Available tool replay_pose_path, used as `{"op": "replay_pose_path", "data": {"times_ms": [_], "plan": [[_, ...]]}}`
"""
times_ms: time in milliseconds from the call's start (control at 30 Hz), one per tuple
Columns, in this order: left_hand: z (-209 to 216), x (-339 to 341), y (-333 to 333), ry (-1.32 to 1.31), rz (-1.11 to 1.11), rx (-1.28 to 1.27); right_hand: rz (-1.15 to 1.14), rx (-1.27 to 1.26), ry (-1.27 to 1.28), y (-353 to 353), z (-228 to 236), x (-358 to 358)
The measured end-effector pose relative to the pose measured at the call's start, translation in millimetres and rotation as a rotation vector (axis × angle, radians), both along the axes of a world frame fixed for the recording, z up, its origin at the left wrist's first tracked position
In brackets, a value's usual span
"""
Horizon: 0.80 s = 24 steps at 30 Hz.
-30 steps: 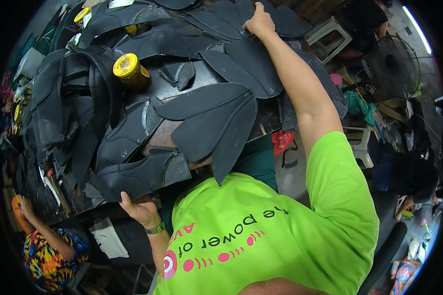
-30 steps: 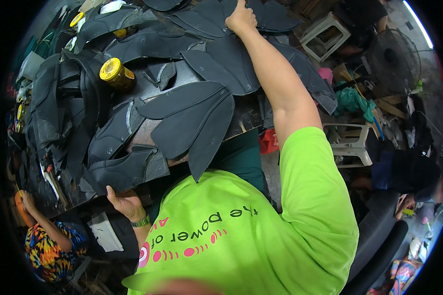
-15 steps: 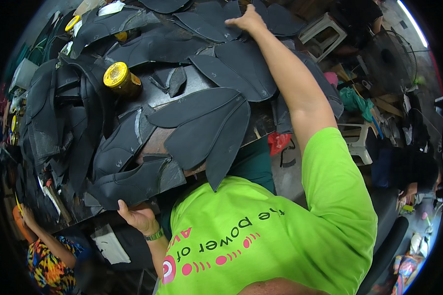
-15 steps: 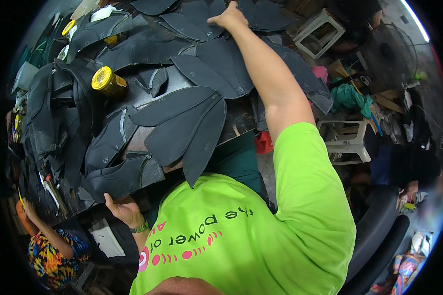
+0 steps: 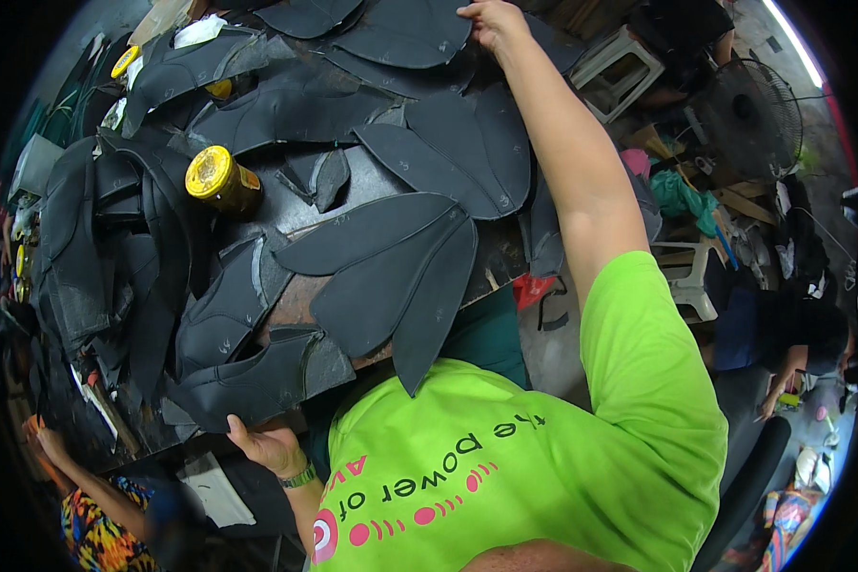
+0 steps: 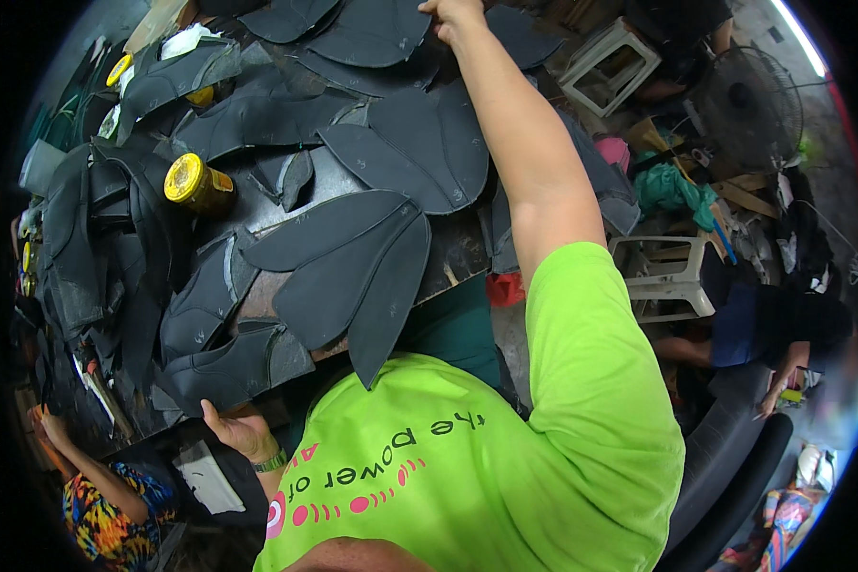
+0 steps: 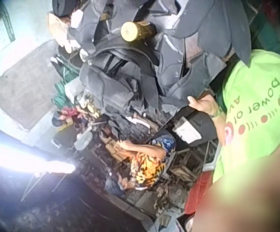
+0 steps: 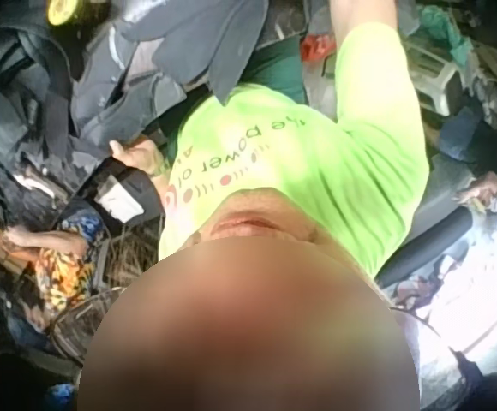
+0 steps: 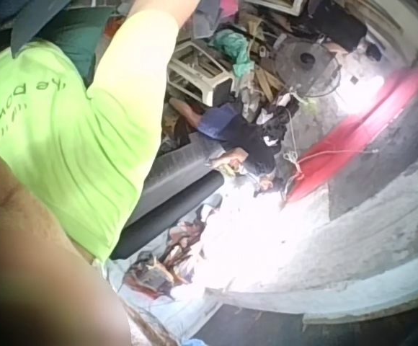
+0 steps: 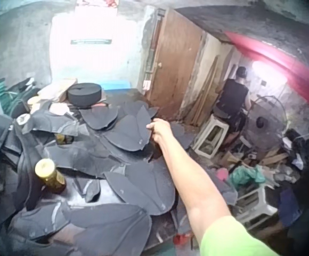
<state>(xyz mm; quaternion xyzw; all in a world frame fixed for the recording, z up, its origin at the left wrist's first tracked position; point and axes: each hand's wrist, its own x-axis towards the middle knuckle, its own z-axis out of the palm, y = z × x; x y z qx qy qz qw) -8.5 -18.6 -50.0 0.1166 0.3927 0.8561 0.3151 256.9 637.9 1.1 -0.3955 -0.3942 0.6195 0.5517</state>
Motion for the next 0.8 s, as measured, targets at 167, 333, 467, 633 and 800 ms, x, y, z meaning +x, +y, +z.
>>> {"op": "replay_pose_path", "data": {"times_ms": [167, 333, 467, 633, 800], "plan": [[-1.0, 2.0, -2.0, 0.000, 0.031, -0.040, 0.155, 0.058, 0.277, 46.3, 17.6, 47.6], [-5.2, -0.6, -4.0, 0.040, -0.003, -0.008, 0.094, 0.080, 0.267, 46.8, 21.6, 80.7], [-5.3, 0.5, -4.3, 0.034, 0.077, -0.087, 0.019, 0.068, 0.213, 41.7, 7.0, 97.8], [-2.4, 2.3, -3.7, 0.044, 0.074, -0.107, -0.140, 0.022, 0.173, 36.3, 6.1, 109.5], [-0.6, 4.3, -2.7, 0.057, 0.094, -0.143, -0.233, -0.012, 0.115, 2.3, 26.9, 90.7]]}}
